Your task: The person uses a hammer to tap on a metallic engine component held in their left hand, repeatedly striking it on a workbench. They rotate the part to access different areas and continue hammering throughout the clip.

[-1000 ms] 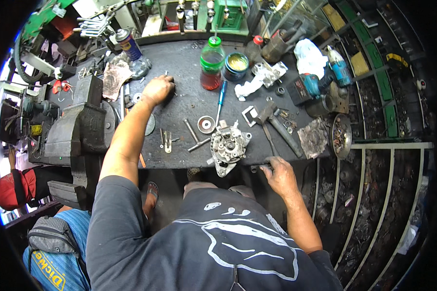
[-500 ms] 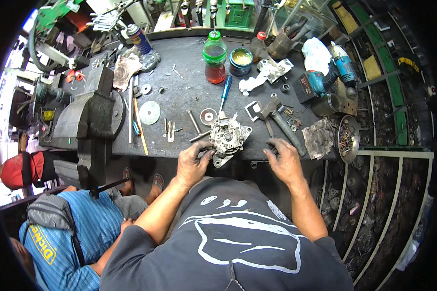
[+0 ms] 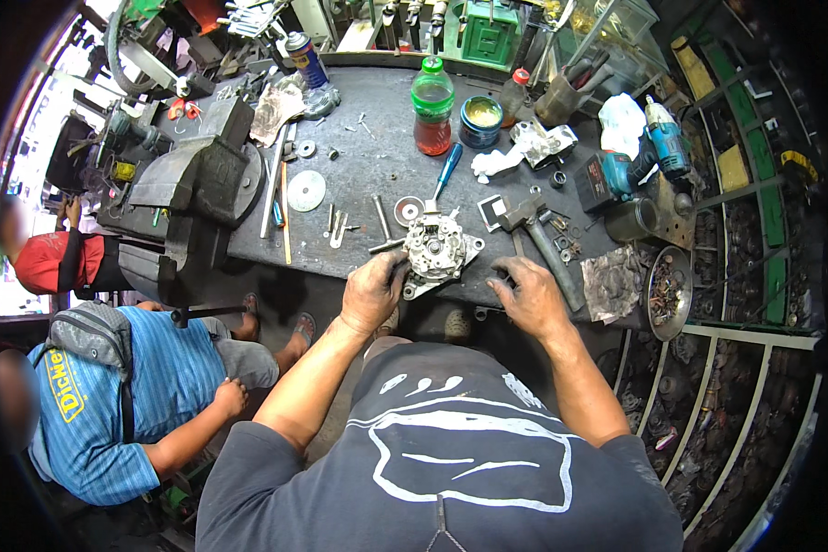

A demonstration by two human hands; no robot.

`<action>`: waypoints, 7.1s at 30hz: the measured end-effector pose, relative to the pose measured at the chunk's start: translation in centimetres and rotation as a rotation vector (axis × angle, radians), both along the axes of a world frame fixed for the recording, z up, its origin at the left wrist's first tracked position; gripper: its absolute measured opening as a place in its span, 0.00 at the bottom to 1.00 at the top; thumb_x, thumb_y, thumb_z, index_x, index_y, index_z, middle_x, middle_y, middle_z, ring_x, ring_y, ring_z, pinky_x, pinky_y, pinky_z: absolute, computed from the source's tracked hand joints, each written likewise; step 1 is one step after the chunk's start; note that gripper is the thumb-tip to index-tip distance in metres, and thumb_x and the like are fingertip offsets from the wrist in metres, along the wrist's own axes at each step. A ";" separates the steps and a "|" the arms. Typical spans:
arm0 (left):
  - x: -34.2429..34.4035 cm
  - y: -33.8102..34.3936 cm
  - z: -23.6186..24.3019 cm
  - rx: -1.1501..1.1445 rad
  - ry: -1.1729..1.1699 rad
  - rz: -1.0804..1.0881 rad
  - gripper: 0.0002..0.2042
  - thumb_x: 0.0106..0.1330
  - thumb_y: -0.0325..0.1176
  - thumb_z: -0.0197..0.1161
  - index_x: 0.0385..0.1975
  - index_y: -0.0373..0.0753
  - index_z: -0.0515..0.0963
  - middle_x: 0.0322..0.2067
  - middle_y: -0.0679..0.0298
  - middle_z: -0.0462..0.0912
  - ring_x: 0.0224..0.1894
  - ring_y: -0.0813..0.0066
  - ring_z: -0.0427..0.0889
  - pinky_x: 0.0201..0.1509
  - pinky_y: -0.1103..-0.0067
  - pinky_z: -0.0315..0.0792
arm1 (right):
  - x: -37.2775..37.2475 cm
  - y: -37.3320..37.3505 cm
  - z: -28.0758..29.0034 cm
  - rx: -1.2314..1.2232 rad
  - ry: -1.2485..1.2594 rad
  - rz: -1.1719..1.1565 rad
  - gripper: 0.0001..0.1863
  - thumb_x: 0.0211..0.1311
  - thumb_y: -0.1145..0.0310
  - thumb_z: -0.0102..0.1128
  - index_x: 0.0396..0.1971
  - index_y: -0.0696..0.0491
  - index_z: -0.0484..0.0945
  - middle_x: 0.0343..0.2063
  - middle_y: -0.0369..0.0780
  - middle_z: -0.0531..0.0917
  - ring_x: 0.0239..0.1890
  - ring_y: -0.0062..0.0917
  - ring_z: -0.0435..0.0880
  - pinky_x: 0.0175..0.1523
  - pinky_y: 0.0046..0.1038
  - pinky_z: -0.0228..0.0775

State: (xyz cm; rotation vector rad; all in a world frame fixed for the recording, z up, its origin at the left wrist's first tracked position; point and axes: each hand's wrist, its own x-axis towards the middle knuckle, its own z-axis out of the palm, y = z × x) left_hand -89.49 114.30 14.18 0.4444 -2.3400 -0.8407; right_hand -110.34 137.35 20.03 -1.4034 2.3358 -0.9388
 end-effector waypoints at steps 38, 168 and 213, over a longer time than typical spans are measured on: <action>-1.1 -4.1 2.0 0.448 -0.296 0.029 0.13 0.60 0.35 0.79 0.42 0.38 0.93 0.59 0.55 0.89 0.64 0.54 0.88 0.70 0.65 0.80 | 2.6 -2.3 0.5 0.128 -0.145 -0.025 0.17 0.69 0.66 0.75 0.53 0.57 0.87 0.48 0.50 0.91 0.51 0.51 0.90 0.57 0.45 0.83; -17.5 -11.8 3.4 0.089 -0.894 -0.873 0.61 0.40 0.47 0.91 0.80 0.33 0.68 0.66 0.57 0.83 0.70 0.65 0.78 0.81 0.68 0.67 | 27.6 8.2 -17.9 -0.487 -0.686 -0.779 0.25 0.67 0.59 0.80 0.49 0.64 0.81 0.36 0.56 0.87 0.38 0.50 0.87 0.47 0.46 0.81; -15.3 -12.2 2.2 0.046 -0.792 -0.722 0.70 0.39 0.67 0.85 0.84 0.34 0.64 0.71 0.55 0.78 0.74 0.61 0.75 0.82 0.65 0.63 | 26.7 -1.5 -18.7 -0.758 -0.750 -0.548 0.24 0.77 0.56 0.69 0.50 0.64 0.77 0.32 0.59 0.87 0.36 0.60 0.89 0.41 0.52 0.79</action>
